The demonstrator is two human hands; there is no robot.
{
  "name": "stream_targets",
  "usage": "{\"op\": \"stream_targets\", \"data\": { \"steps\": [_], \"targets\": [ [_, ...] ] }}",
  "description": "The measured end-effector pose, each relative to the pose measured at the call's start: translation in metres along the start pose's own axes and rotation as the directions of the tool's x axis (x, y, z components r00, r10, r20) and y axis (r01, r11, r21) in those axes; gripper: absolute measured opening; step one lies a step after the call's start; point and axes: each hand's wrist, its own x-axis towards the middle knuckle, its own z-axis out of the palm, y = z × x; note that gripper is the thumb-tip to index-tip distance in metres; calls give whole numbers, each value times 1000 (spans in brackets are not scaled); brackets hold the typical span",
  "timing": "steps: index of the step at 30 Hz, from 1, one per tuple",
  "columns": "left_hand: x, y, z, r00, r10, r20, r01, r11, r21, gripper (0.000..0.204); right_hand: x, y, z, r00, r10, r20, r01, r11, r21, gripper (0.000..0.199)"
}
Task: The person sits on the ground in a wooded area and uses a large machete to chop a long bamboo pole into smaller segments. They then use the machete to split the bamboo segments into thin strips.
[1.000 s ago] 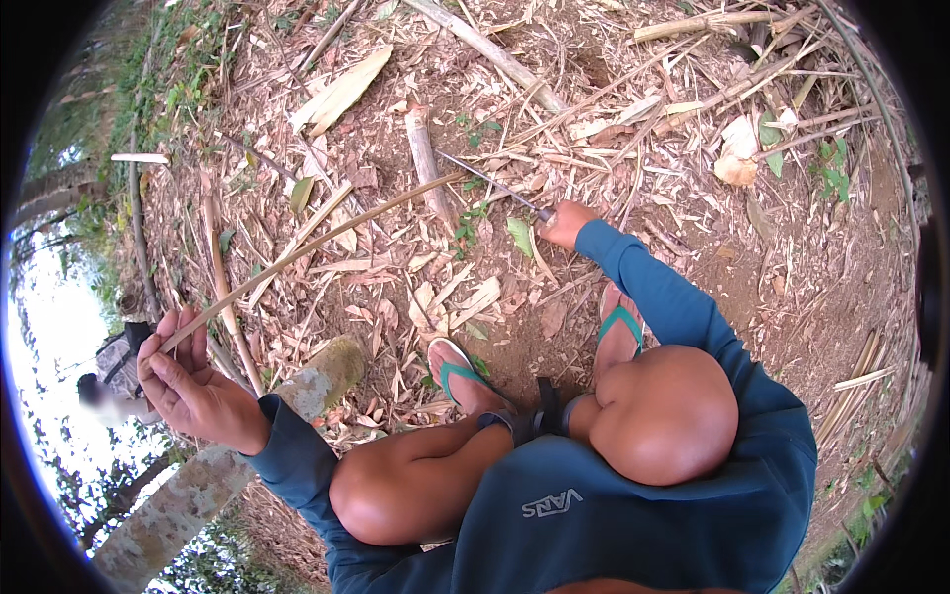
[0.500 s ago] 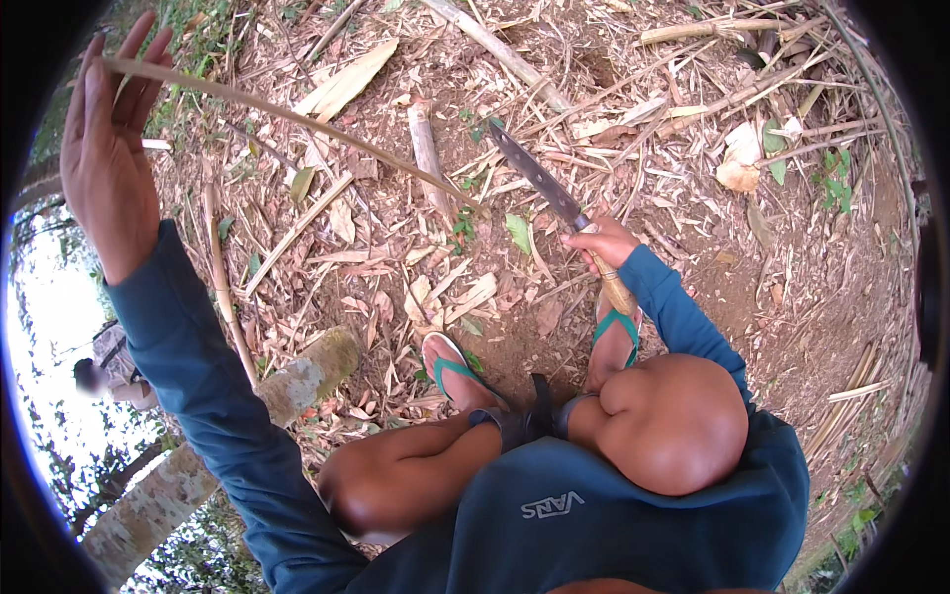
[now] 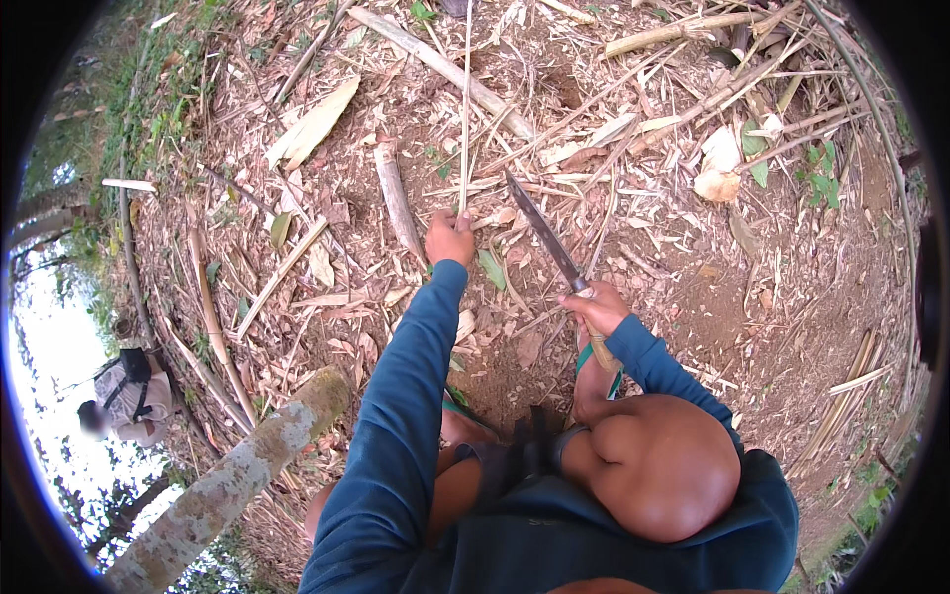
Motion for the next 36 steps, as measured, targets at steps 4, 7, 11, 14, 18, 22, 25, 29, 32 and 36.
{"op": "stream_targets", "data": {
  "steps": [4, 7, 11, 14, 18, 22, 25, 29, 32, 36],
  "targets": [
    [17, 5, -1, 1000, -19, 4, 19, 1000, 21, 38, -8, -2, -6, 1000, -2, -7, 2, 1000, -26, 30],
    [33, 0, -14, 993, 78, 90, -85, 994, 66, 29, -11, 0, -3, 997, -56, -58, 51, 995, -91, 35],
    [38, -17, -63, 950, 117, 288, -57, 976, -210, 20, -17, -8, 7, 975, -192, -113, 154, 947, -282, 48],
    [10, -25, -131, 873, 26, 486, 178, 913, -368, 18, -23, -30, 15, 898, -431, -88, 327, 788, -523, 50],
    [-68, -32, -220, 719, -168, 675, 606, 627, -490, 27, -29, -67, 31, 841, -528, 117, 447, 557, -700, 45],
    [-146, -41, -263, 564, -260, 783, 790, 444, -422, 28, -35, -82, 62, 685, -621, 381, 662, 312, -681, 39],
    [-179, -45, -278, 567, -227, 792, 778, 464, -424, 28, -37, -78, 88, 634, -558, 536, 721, 176, -670, 35],
    [-197, -45, -292, 494, -220, 841, 831, 404, -383, 31, -22, -79, 105, 641, -451, 621, 741, 151, -655, 31],
    [-198, -41, -294, 499, -222, 838, 827, 412, -383, 29, -6, -87, 107, 728, -415, 545, 649, 161, -744, 36],
    [-193, -40, -290, 526, -251, 813, 817, 416, -400, 28, -2, -88, 105, 769, -484, 417, 556, 185, -810, 36]
  ]
}}
